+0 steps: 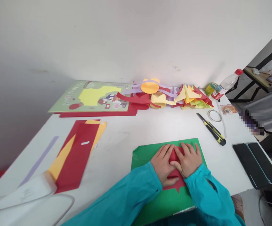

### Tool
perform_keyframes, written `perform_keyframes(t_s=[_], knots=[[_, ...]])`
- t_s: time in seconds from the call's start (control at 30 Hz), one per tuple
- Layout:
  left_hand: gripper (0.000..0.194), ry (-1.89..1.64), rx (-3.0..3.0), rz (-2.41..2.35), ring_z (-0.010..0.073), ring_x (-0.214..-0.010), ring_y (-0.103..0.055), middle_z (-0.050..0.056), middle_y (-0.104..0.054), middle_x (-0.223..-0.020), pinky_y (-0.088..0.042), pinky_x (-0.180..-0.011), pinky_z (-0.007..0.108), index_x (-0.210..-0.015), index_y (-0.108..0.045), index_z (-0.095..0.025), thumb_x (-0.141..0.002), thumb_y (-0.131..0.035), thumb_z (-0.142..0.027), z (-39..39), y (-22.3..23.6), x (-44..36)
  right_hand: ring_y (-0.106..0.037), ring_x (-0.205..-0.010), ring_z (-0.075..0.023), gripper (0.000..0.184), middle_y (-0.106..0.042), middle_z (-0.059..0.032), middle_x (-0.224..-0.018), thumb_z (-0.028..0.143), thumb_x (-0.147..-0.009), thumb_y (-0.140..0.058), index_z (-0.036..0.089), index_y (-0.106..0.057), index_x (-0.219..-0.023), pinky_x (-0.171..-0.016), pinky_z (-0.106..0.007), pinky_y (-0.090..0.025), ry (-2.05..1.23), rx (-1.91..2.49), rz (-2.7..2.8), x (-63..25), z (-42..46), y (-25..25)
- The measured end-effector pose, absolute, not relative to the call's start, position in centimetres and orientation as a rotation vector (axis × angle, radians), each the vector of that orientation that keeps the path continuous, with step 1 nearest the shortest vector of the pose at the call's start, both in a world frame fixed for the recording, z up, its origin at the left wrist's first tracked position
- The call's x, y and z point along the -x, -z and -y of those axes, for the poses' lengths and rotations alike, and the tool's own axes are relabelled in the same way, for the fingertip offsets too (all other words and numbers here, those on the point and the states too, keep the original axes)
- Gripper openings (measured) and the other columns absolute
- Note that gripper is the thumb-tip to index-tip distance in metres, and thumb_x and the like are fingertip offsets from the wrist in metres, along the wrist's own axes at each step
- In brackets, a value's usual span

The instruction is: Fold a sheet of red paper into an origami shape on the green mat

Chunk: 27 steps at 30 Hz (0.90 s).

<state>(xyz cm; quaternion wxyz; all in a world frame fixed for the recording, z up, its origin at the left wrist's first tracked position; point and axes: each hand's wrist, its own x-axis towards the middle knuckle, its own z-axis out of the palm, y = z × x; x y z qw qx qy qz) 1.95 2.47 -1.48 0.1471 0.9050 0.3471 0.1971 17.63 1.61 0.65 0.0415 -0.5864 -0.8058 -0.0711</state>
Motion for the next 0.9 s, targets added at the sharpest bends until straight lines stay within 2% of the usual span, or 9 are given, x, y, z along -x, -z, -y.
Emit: perform_keyframes(t_s=[0.2, 0.37, 0.63, 0.9], knots=[[0.051, -0.572, -2.625, -1.000, 0.0372, -0.126, -0.023, 0.013, -0.026, -0.142, -0.023, -0.101, 0.051, -0.103, -0.063, -0.023, -0.060, -0.065, -0.049, -2.5, 1.6, -2.0, -0.047, -0.104, -0.0321, 0.054, -0.057, -0.0141, -0.115, 0.059, -0.081, -0.040, 0.022, -0.057, -0.117, -0.095, -0.055, -0.021, 0.250, 1.769, 2.470, -17.7, -1.6, -0.4], [0.048, -0.443, -2.677, -1.030, 0.0360, -0.123, -0.028, 0.010, -0.034, -0.138, -0.021, -0.101, 0.051, -0.100, -0.064, -0.027, -0.060, -0.063, -0.053, -2.6, 1.0, -1.9, -0.046, -0.106, -0.0316, 0.052, -0.056, -0.0136, -0.118, 0.058, -0.079, -0.044, 0.024, -0.058, -0.115, -0.095, -0.054, -0.022, 0.239, 1.760, 2.400, -17.6, -1.2, -0.1], [0.059, -0.394, -2.697, -1.055, 0.0368, -0.122, -0.029, 0.008, -0.033, -0.138, -0.016, -0.100, 0.054, -0.118, -0.051, -0.038, -0.062, -0.060, -0.056, -2.5, 0.0, -2.2, -0.046, -0.109, -0.0290, 0.037, -0.059, -0.0076, -0.116, 0.051, -0.080, -0.049, 0.028, -0.064, -0.104, -0.099, -0.053, -0.018, 0.289, 1.661, 2.334, -19.6, 0.9, 0.3], [0.063, -0.294, -2.721, -0.977, 0.0384, -0.123, -0.026, 0.009, -0.030, -0.140, -0.012, -0.098, 0.059, -0.120, -0.048, -0.036, -0.061, -0.059, -0.058, -2.9, -0.5, -1.7, -0.044, -0.112, -0.0297, 0.036, -0.060, -0.0100, -0.114, 0.051, -0.079, -0.049, 0.026, -0.067, -0.097, -0.100, -0.054, -0.017, 0.290, 1.631, 2.353, -19.8, 0.7, -0.2]])
